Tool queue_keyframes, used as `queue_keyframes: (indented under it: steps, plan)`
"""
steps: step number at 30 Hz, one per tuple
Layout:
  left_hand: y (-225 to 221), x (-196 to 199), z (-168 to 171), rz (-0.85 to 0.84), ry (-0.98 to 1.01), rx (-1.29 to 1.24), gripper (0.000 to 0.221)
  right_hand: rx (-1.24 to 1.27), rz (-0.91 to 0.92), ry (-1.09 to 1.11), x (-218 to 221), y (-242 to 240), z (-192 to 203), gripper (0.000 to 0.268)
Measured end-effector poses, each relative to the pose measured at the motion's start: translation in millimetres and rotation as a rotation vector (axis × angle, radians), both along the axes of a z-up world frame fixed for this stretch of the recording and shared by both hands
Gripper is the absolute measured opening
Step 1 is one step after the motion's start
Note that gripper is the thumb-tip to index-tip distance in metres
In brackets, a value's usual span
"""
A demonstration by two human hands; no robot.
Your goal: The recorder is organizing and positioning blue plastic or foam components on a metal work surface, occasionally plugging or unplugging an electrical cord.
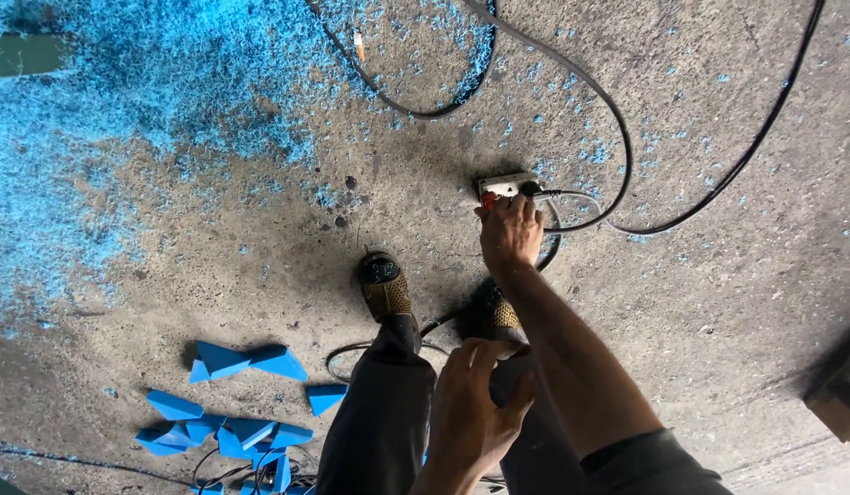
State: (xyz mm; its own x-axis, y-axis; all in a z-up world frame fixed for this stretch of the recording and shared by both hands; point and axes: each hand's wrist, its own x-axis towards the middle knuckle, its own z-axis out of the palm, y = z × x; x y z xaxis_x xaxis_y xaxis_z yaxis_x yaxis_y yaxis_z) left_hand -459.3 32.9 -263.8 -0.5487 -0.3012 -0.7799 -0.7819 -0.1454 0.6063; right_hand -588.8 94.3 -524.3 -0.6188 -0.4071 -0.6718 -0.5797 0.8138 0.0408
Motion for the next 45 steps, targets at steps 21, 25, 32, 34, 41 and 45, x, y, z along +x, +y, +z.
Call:
queue_keyframes:
  steps: [21,25,32,34,41,45]
  plan:
    - [-11.1,-2.6,-8.7,0.146,0.07,-0.099,0.029,-0.025,0.025,0.071,-8.4,0.0,3.0,0.055]
    - [20.2,18.5,-10.6,0.265,0.106,-0.249,0.021,-0.402,0.212,0.072,-7.1,24.9,92.8,0.044]
    - [62.6,52.9,125.4,0.215,0.02,-0.242,0.033,-0.377,0.163,-0.128,15.4,117.3,291.8,0.031]
    - [62.8,60.3,182.3,0.183,0.041,-0.223,0.037,-0.23,0.058,-0.231,7.8,129.2,327.6,0.034]
    - [45.2,96.5,251.8,0.242,0.541,-0.773,0.032,-0.435,0.11,-0.193,-10.1,50.0,459.5,0.031]
    - [-29.1,151.6,426.0,0.287,0.469,-0.659,0.026,-0.697,0.214,-0.218,11.8,-38.2,547.4,0.025]
